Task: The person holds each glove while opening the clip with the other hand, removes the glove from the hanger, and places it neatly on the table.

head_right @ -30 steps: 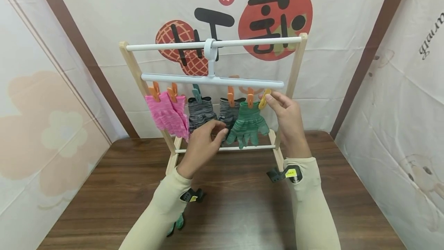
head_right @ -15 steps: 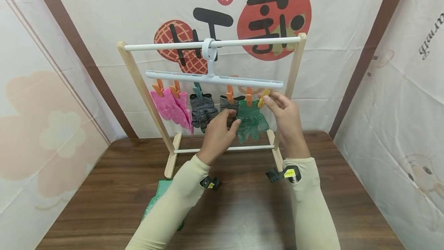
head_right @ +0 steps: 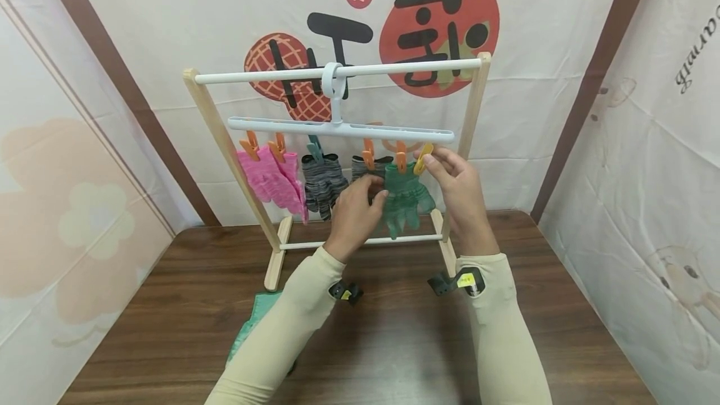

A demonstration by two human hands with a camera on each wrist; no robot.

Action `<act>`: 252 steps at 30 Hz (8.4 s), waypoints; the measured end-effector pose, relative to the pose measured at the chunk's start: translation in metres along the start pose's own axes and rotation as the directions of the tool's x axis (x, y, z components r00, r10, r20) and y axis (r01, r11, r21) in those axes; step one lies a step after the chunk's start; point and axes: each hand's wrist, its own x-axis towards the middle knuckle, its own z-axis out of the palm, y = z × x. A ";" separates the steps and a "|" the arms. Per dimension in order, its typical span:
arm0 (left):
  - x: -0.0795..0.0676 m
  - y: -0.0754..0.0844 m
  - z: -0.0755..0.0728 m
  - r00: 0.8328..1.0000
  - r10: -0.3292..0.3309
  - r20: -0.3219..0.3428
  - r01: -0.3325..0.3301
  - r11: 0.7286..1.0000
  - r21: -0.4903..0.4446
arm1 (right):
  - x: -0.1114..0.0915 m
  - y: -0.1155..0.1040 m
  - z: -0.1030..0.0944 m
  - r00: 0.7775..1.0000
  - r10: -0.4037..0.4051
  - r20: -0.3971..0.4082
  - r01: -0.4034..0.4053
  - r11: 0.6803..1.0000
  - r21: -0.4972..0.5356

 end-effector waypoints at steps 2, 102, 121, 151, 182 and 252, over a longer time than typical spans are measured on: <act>0.000 0.001 0.001 1.000 -0.002 -0.003 0.002 1.000 0.015 | 0.000 0.000 0.000 1.000 0.002 -0.007 -0.002 1.000 -0.008; 0.016 0.007 -0.001 1.000 0.001 -0.022 -0.005 0.981 -0.195 | 0.009 -0.016 0.045 0.991 -0.038 -0.126 0.003 0.963 -0.268; -0.014 -0.022 -0.010 0.998 -0.024 0.055 0.036 0.972 -0.231 | 0.009 -0.015 0.049 0.986 -0.051 -0.160 0.017 0.978 -0.209; -0.101 -0.140 -0.011 0.885 -0.395 0.246 0.441 0.880 -0.176 | 0.010 -0.014 0.050 0.987 -0.042 -0.155 0.013 0.983 -0.183; -0.138 -0.176 -0.015 0.933 -0.272 0.237 0.223 0.951 0.213 | 0.007 -0.013 0.048 0.992 -0.030 -0.125 0.004 0.979 -0.203; 0.011 -0.021 -0.030 0.989 -0.076 -0.127 0.078 0.997 0.007 | 0.007 -0.010 0.041 0.997 0.021 -0.072 -0.035 0.979 -0.199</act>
